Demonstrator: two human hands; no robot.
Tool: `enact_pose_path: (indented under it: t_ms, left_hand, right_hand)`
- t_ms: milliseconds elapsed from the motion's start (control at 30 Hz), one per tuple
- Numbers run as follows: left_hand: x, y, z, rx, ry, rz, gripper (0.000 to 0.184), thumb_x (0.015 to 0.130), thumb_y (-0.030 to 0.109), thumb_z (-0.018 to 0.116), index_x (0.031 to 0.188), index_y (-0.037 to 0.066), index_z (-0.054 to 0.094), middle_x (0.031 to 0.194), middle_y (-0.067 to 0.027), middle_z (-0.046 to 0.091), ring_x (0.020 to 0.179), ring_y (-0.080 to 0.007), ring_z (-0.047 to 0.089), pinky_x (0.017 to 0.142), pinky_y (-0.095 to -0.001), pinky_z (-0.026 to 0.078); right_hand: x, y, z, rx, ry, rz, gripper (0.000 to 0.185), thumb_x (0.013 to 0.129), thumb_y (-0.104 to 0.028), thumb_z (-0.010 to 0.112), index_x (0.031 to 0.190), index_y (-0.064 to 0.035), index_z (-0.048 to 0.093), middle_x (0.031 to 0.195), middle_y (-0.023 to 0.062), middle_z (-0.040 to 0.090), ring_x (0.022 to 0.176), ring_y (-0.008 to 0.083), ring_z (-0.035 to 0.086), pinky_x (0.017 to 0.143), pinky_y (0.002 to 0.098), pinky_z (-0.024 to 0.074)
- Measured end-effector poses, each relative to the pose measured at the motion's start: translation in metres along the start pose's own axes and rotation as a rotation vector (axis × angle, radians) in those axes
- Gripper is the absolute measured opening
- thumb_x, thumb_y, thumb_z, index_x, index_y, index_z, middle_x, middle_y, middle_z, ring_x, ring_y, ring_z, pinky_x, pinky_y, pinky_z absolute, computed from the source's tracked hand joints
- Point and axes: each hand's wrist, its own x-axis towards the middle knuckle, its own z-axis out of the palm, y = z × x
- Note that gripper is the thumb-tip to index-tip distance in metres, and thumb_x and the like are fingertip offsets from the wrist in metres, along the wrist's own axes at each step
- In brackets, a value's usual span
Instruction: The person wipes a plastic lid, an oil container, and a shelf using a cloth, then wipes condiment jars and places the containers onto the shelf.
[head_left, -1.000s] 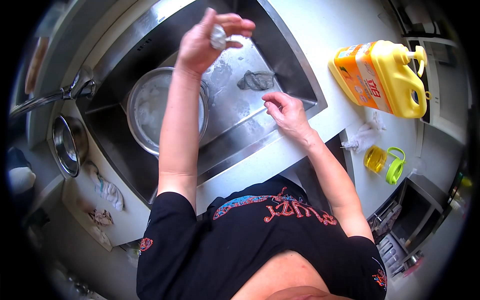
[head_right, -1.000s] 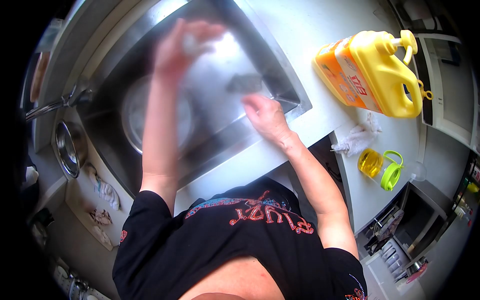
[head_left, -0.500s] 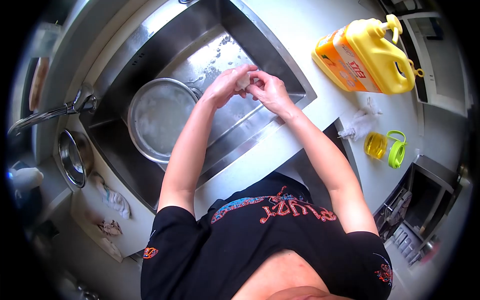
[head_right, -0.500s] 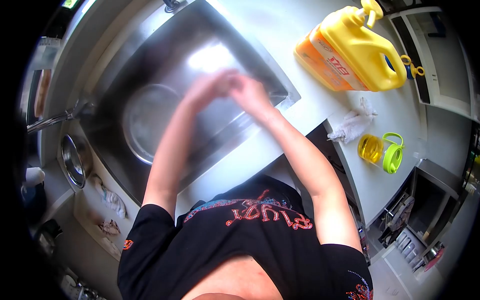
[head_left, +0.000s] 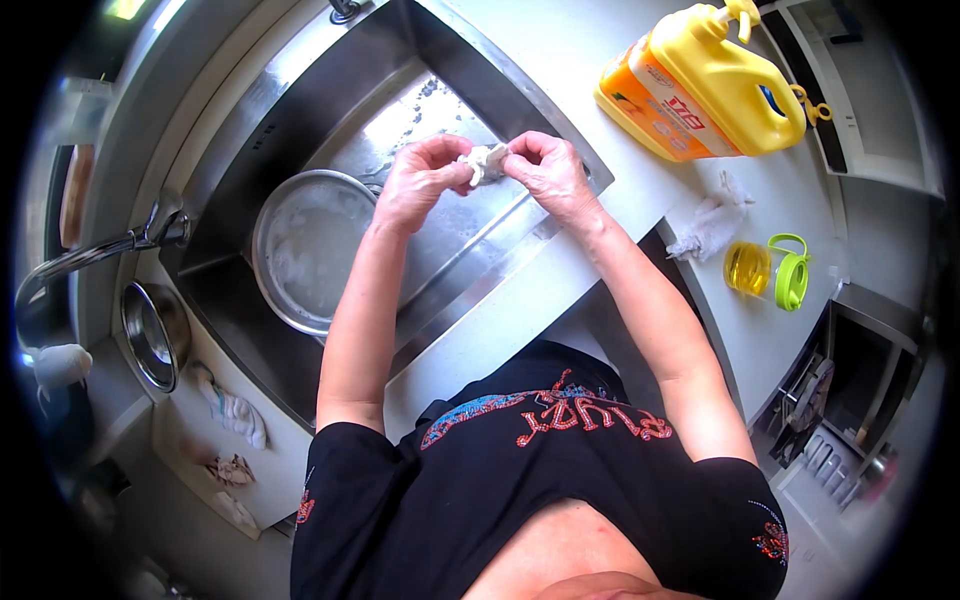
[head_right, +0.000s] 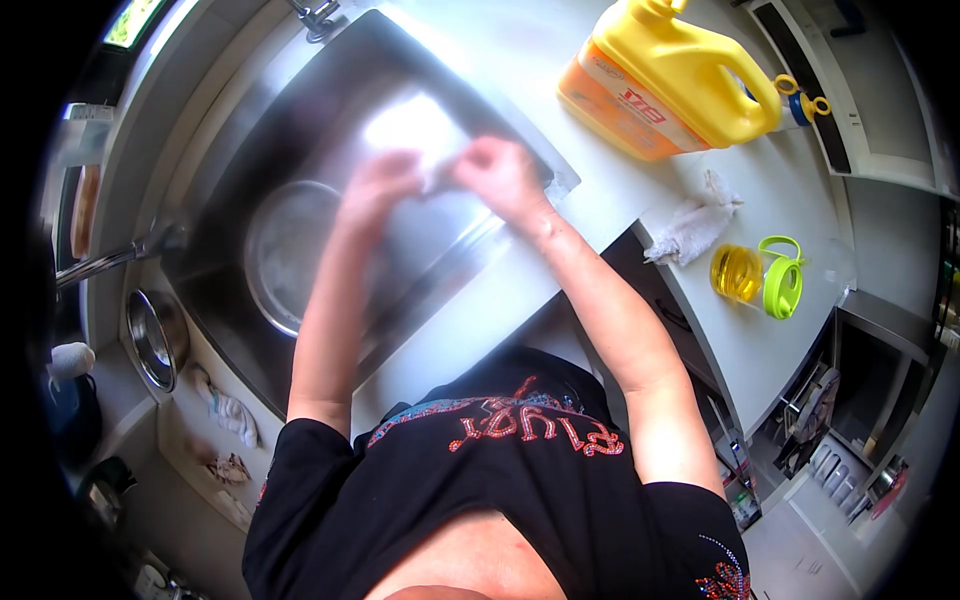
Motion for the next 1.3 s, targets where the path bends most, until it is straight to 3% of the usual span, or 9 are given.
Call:
enact_pose_path:
  t_ms: [267, 567, 800, 867, 1033, 1100, 1167, 1233, 1300]
  left_hand:
    - [-0.002, 0.009, 0.003, 0.319, -0.148, 0.05, 0.042, 0.067, -0.001, 0.065, 0.108, 0.005, 0.058, 0.082, -0.0009, 0.058, 0.066, -0.0077, 0.051, 0.062, -0.0209, 0.043]
    - [0.005, 0.016, 0.017, 0.075, -0.147, -0.048, 0.017, 0.068, 0.005, 0.072, 0.074, 0.006, 0.056, 0.085, -0.0032, 0.06, 0.069, -0.0083, 0.054, 0.062, -0.0218, 0.042]
    - [0.01, 0.014, 0.048, 0.186, 0.039, 0.102, 0.017, 0.069, 0.001, 0.062, 0.086, 0.003, 0.057, 0.082, -0.0035, 0.059, 0.074, -0.011, 0.055, 0.064, -0.0225, 0.043]
    - [0.012, 0.01, 0.069, 0.276, -0.064, 0.1, 0.02, 0.07, -0.001, 0.061, 0.089, 0.001, 0.058, 0.081, -0.0041, 0.06, 0.072, -0.0112, 0.056, 0.065, -0.0231, 0.045]
    - [0.013, 0.018, 0.143, 0.577, -0.466, 0.008, 0.021, 0.068, -0.005, 0.059, 0.088, 0.001, 0.06, 0.077, -0.002, 0.059, 0.068, -0.0076, 0.053, 0.064, -0.0214, 0.045]
    - [0.015, 0.02, 0.184, 0.468, -0.719, 0.014, 0.022, 0.07, -0.004, 0.058, 0.091, 0.001, 0.06, 0.084, -0.0011, 0.057, 0.072, -0.0055, 0.05, 0.062, -0.0181, 0.041]
    - [0.022, 0.021, 0.22, 0.429, -0.717, 0.07, 0.018, 0.074, -0.003, 0.058, 0.091, 0.001, 0.06, 0.087, -0.0013, 0.057, 0.074, -0.0051, 0.05, 0.061, -0.0177, 0.041]
    - [0.039, 0.014, 0.252, 0.514, -0.703, 0.2, 0.021, 0.076, -0.002, 0.058, 0.097, 0.001, 0.06, 0.09, -0.0012, 0.058, 0.073, -0.0051, 0.05, 0.063, -0.0176, 0.041]
    - [0.048, 0.014, 0.293, 0.594, -0.7, 0.275, 0.028, 0.077, -0.001, 0.057, 0.105, -0.001, 0.057, 0.096, -0.0036, 0.059, 0.077, -0.0069, 0.051, 0.067, -0.0194, 0.043]
  right_hand:
    - [-0.006, 0.014, -0.008, 0.479, -0.07, 0.073, 0.013, 0.082, -0.015, 0.057, 0.084, -0.0016, 0.057, 0.078, 0.0053, 0.061, 0.072, 0.0126, 0.061, 0.063, 0.023, 0.0498]
    - [-0.025, -0.001, -0.026, 0.633, -0.085, 0.104, 0.01, 0.081, -0.009, 0.053, 0.084, -0.0011, 0.056, 0.079, 0.0102, 0.062, 0.069, 0.0168, 0.063, 0.057, 0.0252, 0.0517]
    - [-0.049, -0.007, -0.042, 0.988, -0.063, 0.046, 0.017, 0.077, -0.01, 0.055, 0.092, -0.0019, 0.053, 0.083, 0.0074, 0.06, 0.073, 0.0163, 0.062, 0.05, 0.023, 0.0468]
    - [-0.058, 0.008, -0.046, 0.819, -0.075, -0.011, 0.02, 0.08, -0.015, 0.057, 0.095, -0.0032, 0.052, 0.082, 0.0052, 0.059, 0.073, 0.0129, 0.061, 0.052, 0.0232, 0.047]
    - [-0.128, 0.026, -0.088, 0.597, 0.07, -0.124, 0.015, 0.085, -0.016, 0.055, 0.093, -0.0027, 0.053, 0.08, 0.0035, 0.058, 0.067, 0.0095, 0.058, 0.054, 0.0211, 0.0458]
    - [-0.173, 0.025, -0.113, 0.527, 0.146, -0.103, 0.015, 0.085, -0.014, 0.054, 0.092, -0.0007, 0.053, 0.078, 0.0045, 0.059, 0.064, 0.01, 0.058, 0.054, 0.0222, 0.0471]
    - [-0.225, 0.014, -0.143, 0.65, 0.204, -0.012, 0.012, 0.085, -0.009, 0.055, 0.093, -0.0005, 0.053, 0.082, 0.0063, 0.059, 0.063, 0.01, 0.059, 0.055, 0.02, 0.0482]
    - [-0.276, 0.019, -0.176, 0.889, 0.498, -0.009, 0.015, 0.084, -0.007, 0.055, 0.098, -0.0004, 0.053, 0.08, 0.0071, 0.06, 0.059, 0.0096, 0.058, 0.051, 0.0213, 0.0491]
    - [-0.312, 0.035, -0.213, 0.744, 0.821, -0.07, 0.019, 0.085, -0.012, 0.055, 0.1, -0.0011, 0.053, 0.08, 0.007, 0.06, 0.055, 0.0096, 0.055, 0.046, 0.0208, 0.0465]
